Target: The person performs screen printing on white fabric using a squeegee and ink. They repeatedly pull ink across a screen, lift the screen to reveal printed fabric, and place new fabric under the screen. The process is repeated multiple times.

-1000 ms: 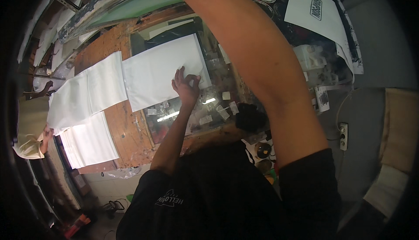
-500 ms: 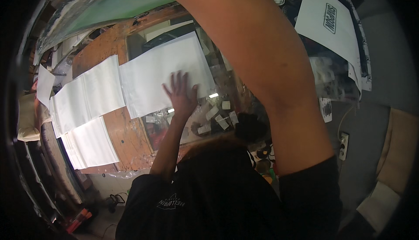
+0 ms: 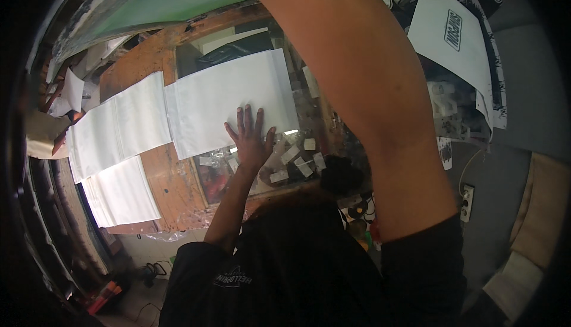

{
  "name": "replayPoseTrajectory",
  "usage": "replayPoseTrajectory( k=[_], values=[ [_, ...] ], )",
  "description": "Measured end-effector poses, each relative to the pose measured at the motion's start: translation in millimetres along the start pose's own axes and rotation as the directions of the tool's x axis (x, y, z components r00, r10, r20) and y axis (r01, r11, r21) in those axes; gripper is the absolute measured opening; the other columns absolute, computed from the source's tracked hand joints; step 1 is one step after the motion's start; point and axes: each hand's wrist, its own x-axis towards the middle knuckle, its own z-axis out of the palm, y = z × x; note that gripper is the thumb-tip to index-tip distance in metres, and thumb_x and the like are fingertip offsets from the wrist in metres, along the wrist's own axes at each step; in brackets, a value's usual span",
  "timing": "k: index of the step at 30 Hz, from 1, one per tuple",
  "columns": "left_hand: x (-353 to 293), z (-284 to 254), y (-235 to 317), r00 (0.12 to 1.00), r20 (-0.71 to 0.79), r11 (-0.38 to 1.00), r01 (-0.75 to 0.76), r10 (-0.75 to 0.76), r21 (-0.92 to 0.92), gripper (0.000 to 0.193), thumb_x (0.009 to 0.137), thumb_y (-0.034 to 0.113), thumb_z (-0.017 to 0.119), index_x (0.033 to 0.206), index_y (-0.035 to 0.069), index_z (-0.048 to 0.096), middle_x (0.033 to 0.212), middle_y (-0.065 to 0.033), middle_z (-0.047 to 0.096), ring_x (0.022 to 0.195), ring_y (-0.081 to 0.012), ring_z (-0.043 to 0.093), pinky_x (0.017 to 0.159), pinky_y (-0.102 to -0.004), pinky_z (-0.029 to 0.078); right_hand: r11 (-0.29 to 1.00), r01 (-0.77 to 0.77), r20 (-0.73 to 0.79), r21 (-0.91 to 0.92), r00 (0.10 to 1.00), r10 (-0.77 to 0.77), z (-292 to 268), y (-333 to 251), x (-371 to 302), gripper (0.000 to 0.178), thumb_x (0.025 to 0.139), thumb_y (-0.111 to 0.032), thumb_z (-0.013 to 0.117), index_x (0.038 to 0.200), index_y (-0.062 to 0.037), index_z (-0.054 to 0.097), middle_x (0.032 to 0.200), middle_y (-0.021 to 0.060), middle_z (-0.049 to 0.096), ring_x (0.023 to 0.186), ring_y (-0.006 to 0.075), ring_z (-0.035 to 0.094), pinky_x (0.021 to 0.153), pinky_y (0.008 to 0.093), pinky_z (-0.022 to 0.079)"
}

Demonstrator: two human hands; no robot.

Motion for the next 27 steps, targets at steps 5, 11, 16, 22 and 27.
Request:
replayPoseTrajectory(
  k=[5,11,16,22,27],
  values=[
    [1,10,1,0.998,-0.062,0.999,-0.028,0.026,-0.031,0.066,0.096,0.044,0.063,0.151,0.011,0.046,0.160,-0.0210,0.031,0.153,-0.0392,0.020,0.115,-0.0760,0.006,1.000,-0.012,0.014,-0.002,1.000,0.012,3,8,-10,0.064,0.104,-0.052,0.042,0.074,-0.0007,0.067,0.067,0.0119,0.063,0.063,0.0218,0.057,0.071,0.0428,0.053],
    [-6,-7,5,0.988,-0.069,0.942,0.110,-0.138,-0.316,0.069,0.097,0.039,0.064,0.153,0.006,0.041,0.159,-0.0275,0.031,0.152,-0.0437,0.022,0.114,-0.0761,0.009,0.997,-0.082,-0.022,0.004,0.996,0.082,55,-14,-48,0.042,0.094,-0.043,0.057,0.078,-0.0046,0.064,0.065,0.0116,0.062,0.057,0.0241,0.057,0.060,0.0398,0.050],
    [-45,-128,33,0.892,-0.184,0.237,-0.090,-0.414,-0.967,0.068,0.100,0.036,0.062,0.153,0.004,0.035,0.156,-0.0202,0.038,0.147,-0.0351,0.033,0.116,-0.0580,0.031,0.988,0.091,-0.306,-0.122,0.944,-0.125,174,-9,-165,0.033,0.086,-0.038,0.077,0.095,-0.0081,0.065,0.079,0.0105,0.066,0.071,0.0300,0.065,0.072,0.0435,0.049],
    [-98,-109,-3,0.597,0.697,-0.708,0.283,-0.397,-0.647,0.062,0.102,0.044,0.058,0.144,0.003,0.038,0.138,-0.0162,0.047,0.126,-0.0316,0.052,0.109,-0.0505,0.041,0.973,-0.131,0.142,0.188,0.984,0.105,281,74,-162,0.040,0.084,0.000,0.066,0.123,-0.0082,0.065,0.101,0.0170,0.071,0.093,0.0376,0.067,0.087,0.0473,0.049],
    [-102,-61,-15,0.461,0.786,-0.741,0.332,-0.412,-0.583,0.062,0.102,0.039,0.058,0.146,0.002,0.036,0.142,-0.0173,0.043,0.130,-0.0307,0.049,0.106,-0.0501,0.043,0.992,-0.124,0.021,-0.014,0.992,0.125,342,146,-71,0.054,0.078,0.009,0.061,0.130,-0.0070,0.063,0.107,0.0195,0.071,0.101,0.0380,0.067,0.091,0.0487,0.048]
  ],
)
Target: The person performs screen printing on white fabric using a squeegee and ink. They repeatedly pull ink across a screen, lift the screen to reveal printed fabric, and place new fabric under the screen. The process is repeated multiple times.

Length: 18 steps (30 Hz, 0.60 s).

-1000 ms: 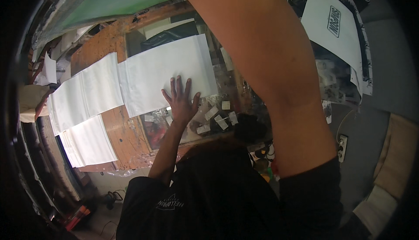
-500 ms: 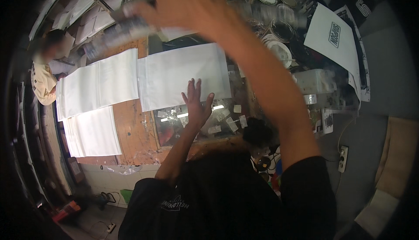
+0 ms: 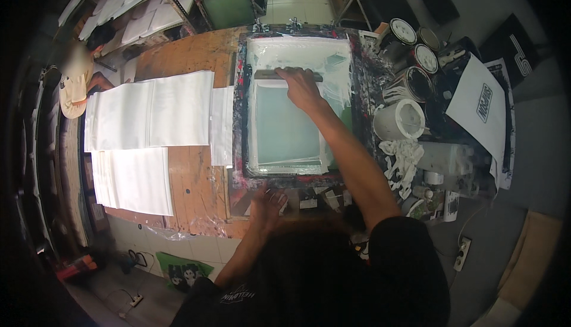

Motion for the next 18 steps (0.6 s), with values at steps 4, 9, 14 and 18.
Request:
replayPoseTrajectory(
  k=[4,9,14,18],
  values=[
    [-11,7,1,1.000,-0.021,1.000,-0.019,0.019,-0.023,0.060,0.102,0.034,0.057,0.149,0.003,0.035,0.142,-0.0146,0.044,0.128,-0.0302,0.050,0.105,-0.0493,0.042,0.981,0.045,-0.052,-0.190,0.997,-0.056,35,-10,-19,0.052,0.082,0.005,0.059,0.132,-0.0096,0.061,0.121,0.0172,0.068,0.113,0.0335,0.063,0.090,0.0516,0.045],
    [-16,-3,-5,0.997,0.028,0.997,-0.070,0.069,0.032,0.048,0.100,0.033,0.059,0.139,0.007,0.048,0.130,-0.0075,0.053,0.125,-0.0238,0.051,0.104,-0.0489,0.039,0.998,0.033,0.053,-0.046,0.998,-0.031,8,-81,-140,0.062,0.074,0.008,0.061,0.134,-0.0066,0.059,0.128,0.0195,0.064,0.121,0.0389,0.058,0.102,0.0506,0.039],
    [-12,2,2,0.999,-0.033,0.997,-0.017,0.020,0.072,0.050,0.094,0.030,0.063,0.138,0.007,0.051,0.129,-0.0052,0.058,0.121,-0.0190,0.054,0.103,-0.0499,0.036,0.999,0.015,0.023,0.033,1.000,-0.016,0,-120,-225,0.059,0.074,0.006,0.061,0.131,-0.0068,0.061,0.128,0.0192,0.065,0.123,0.0374,0.057,0.103,0.0483,0.038],
    [-12,8,3,0.995,-0.088,0.994,-0.033,0.041,0.100,0.050,0.093,0.034,0.057,0.136,0.008,0.054,0.135,-0.0050,0.057,0.125,-0.0195,0.052,0.107,-0.0519,0.030,0.993,-0.070,0.106,0.092,0.993,0.060,14,-116,-228,0.057,0.075,0.005,0.062,0.130,-0.0072,0.062,0.127,0.0188,0.065,0.123,0.0360,0.057,0.104,0.0492,0.036]
  ],
)
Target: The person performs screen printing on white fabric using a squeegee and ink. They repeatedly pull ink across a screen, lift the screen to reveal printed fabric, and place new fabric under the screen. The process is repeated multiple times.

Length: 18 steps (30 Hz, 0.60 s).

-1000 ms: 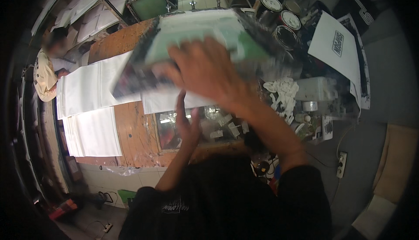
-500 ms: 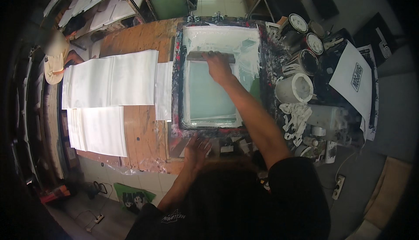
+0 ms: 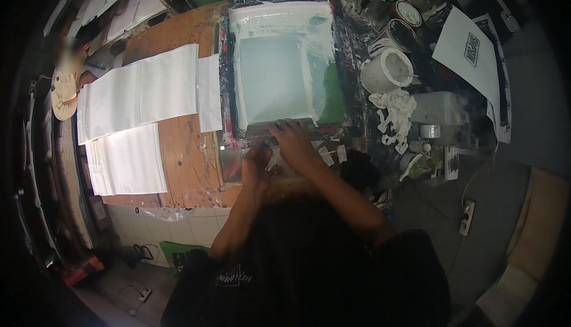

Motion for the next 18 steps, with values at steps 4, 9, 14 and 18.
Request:
replayPoseTrajectory(
  k=[4,9,14,18],
  values=[
    [10,-3,-4,1.000,-0.022,1.000,0.001,-0.001,-0.020,0.048,0.094,0.035,0.053,0.134,0.009,0.055,0.142,-0.0061,0.056,0.127,-0.0203,0.051,0.107,-0.0532,0.028,0.986,0.041,-0.130,-0.159,0.990,-0.062,18,-2,-12,0.056,0.075,0.005,0.062,0.130,-0.0077,0.062,0.126,0.0177,0.065,0.122,0.0335,0.058,0.102,0.0510,0.035],
    [8,0,-5,0.997,-0.074,1.000,-0.003,0.001,-0.023,0.041,0.090,0.034,0.057,0.125,0.013,0.059,0.131,-0.0031,0.060,0.119,-0.0181,0.053,0.102,-0.0514,0.030,0.987,0.033,-0.178,-0.157,0.982,-0.061,24,15,33,0.056,0.076,0.006,0.061,0.130,-0.0085,0.061,0.122,0.0156,0.067,0.121,0.0316,0.059,0.101,0.0513,0.035],
    [4,-4,-8,0.998,-0.052,0.999,-0.036,0.036,-0.008,0.029,0.086,0.033,0.062,0.110,0.015,0.064,0.109,0.0026,0.063,0.103,-0.0137,0.054,0.096,-0.0465,0.031,0.984,0.047,-0.341,-0.170,0.934,-0.104,30,61,131,0.049,0.079,0.007,0.058,0.123,-0.0105,0.069,0.115,0.0154,0.071,0.111,0.0318,0.065,0.095,0.0526,0.038],
    [6,-2,-6,0.999,-0.043,0.999,-0.013,0.012,-0.032,0.028,0.089,0.034,0.060,0.111,0.017,0.063,0.107,0.0027,0.061,0.102,-0.0141,0.054,0.095,-0.0470,0.033,0.980,-0.100,-0.117,-0.170,0.990,0.081,-10,93,221,0.044,0.084,0.001,0.056,0.121,-0.0177,0.070,0.114,0.0112,0.073,0.106,0.0281,0.068,0.090,0.0550,0.043]
  ],
)
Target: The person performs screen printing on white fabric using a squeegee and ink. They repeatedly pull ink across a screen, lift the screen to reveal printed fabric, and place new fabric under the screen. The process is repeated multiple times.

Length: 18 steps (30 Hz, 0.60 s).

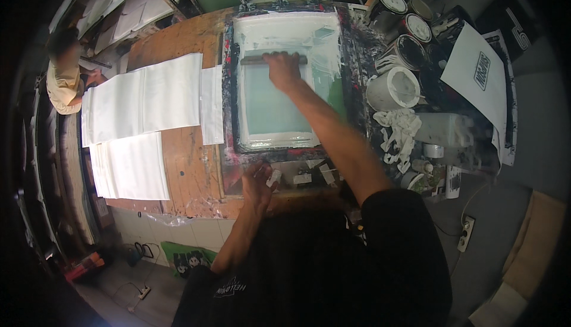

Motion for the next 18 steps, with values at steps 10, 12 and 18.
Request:
replayPoseTrajectory(
  k=[10,12,18],
  values=[
    [-17,-4,13,0.996,0.084,0.999,-0.043,0.042,0.014,0.019,0.090,0.023,0.065,0.106,0.015,0.058,0.105,-0.0034,0.064,0.091,-0.0151,0.058,0.086,-0.0354,0.041,0.958,0.190,-0.065,0.216,0.982,-0.179,-81,-65,-186,0.055,0.070,0.007,0.063,0.123,-0.0056,0.065,0.110,0.0142,0.070,0.105,0.0343,0.064,0.090,0.0506,0.044],
    [-27,1,24,0.987,0.139,0.996,-0.081,0.083,-0.024,0.018,0.089,0.014,0.068,0.103,0.014,0.058,0.102,-0.0047,0.066,0.085,-0.0142,0.059,0.082,-0.0314,0.043,0.970,0.204,-0.113,0.131,0.975,-0.190,-90,-84,-208,0.055,0.070,0.006,0.063,0.123,-0.0058,0.064,0.113,0.0135,0.068,0.109,0.0329,0.062,0.092,0.0502,0.041],
    [-74,39,74,0.846,0.384,0.928,-0.356,0.369,-0.107,0.013,0.089,0.008,0.067,0.099,0.009,0.059,0.103,-0.0084,0.068,0.086,-0.0181,0.061,0.083,-0.0330,0.045,0.965,0.261,-0.274,-0.014,0.927,-0.254,-155,-102,-171,0.031,0.073,-0.011,0.064,0.104,-0.0058,0.063,0.094,0.0134,0.066,0.089,0.0325,0.063,0.080,0.0483,0.043]
  ],
)
